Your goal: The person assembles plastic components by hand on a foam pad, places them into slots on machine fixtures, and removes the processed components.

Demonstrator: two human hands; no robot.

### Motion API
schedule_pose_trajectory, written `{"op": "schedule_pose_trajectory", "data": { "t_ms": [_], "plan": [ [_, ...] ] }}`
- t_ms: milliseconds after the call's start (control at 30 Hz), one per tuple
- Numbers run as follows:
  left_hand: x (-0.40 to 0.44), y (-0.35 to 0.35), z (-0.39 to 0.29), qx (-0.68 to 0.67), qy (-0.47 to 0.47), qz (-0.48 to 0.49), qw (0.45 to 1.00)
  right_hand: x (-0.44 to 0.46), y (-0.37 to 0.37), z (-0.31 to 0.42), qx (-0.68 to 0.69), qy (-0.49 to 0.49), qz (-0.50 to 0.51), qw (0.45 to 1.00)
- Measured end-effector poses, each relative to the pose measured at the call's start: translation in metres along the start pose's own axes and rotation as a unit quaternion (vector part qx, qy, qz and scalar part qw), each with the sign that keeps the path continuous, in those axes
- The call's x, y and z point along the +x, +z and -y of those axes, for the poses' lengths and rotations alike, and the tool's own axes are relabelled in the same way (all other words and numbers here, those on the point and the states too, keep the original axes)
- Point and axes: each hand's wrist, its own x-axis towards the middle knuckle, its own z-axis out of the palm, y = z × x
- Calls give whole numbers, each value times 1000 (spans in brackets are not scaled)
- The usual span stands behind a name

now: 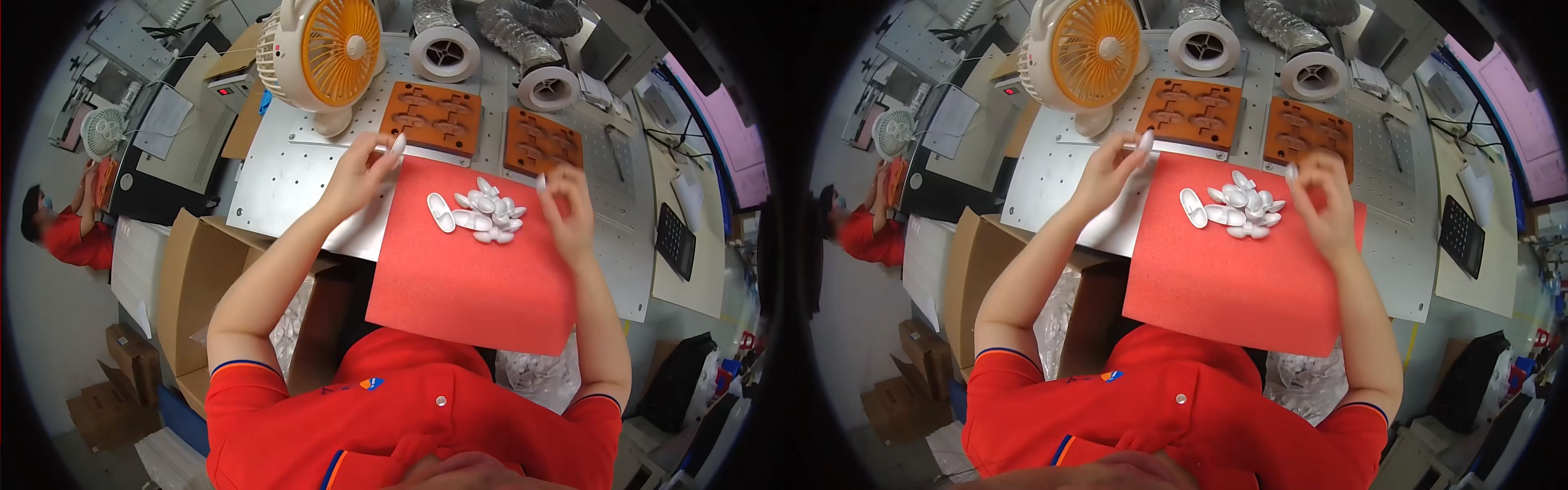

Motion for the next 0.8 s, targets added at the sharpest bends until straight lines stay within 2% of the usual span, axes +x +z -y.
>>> {"op": "schedule_pose_trajectory", "data": {
  "t_ms": [33, 67, 100, 133, 200, 233, 300, 333, 367, 433, 467, 500, 567, 600, 633, 667, 700, 733, 767, 800],
  "plan": [
    [19, 1, 7, 2, -1, 1, 1000, 24, 12, 7, 0, 17, 9, 1000],
    [41, 1, 12, 103, 71, -17, 992, 49, 27, 13, -1, 34, 16, 999],
    [61, 3, 17, 201, 144, -32, 969, 70, 44, 18, -49, 52, 65, 995],
    [80, 7, 24, 201, 146, -28, 968, 90, 58, 20, -99, 69, 114, 986],
    [109, 14, 35, 370, 249, -80, 891, 113, 98, -17, -143, 21, 112, 983],
    [113, 17, 36, 370, 252, -79, 891, 119, 111, -29, -144, 21, 109, 983],
    [111, 22, 37, 458, 212, -38, 863, 124, 130, -41, -262, -35, 83, 961],
    [106, 24, 37, 488, 187, -9, 853, 119, 134, -43, -297, -42, 102, 948],
    [104, 24, 37, 487, 182, -3, 854, 114, 135, -47, -295, -36, 107, 949],
    [100, 22, 42, 501, 229, -10, 835, 101, 130, -47, -335, -134, 71, 930],
    [100, 19, 44, 499, 260, -7, 826, 98, 123, -49, -331, -143, 68, 930],
    [100, 15, 38, 467, 238, 33, 851, 92, 116, -41, -330, -131, 74, 932],
    [98, 15, 43, 434, 332, -32, 837, 88, 95, -24, -282, -204, 13, 938],
    [85, 18, 30, 380, 305, -41, 873, 85, 79, -10, -286, -201, 14, 937],
    [70, 19, 16, 377, 306, -40, 873, 72, 60, 10, -218, -180, 49, 958],
    [53, 19, 2, 335, 317, 3, 887, 55, 46, 23, -145, -160, 86, 973],
    [35, 18, -9, 293, 326, 45, 898, 35, 29, 19, -101, -189, 164, 963],
    [17, 16, -17, 334, 280, 111, 893, 17, 16, 16, -56, -219, 241, 944],
    [0, 16, -24, 370, 230, 178, 882, 3, 11, 28, -76, -214, 289, 930],
    [-11, 20, -31, 364, 236, 203, 878, -9, 7, 39, -97, -208, 337, 913]
  ]
}}
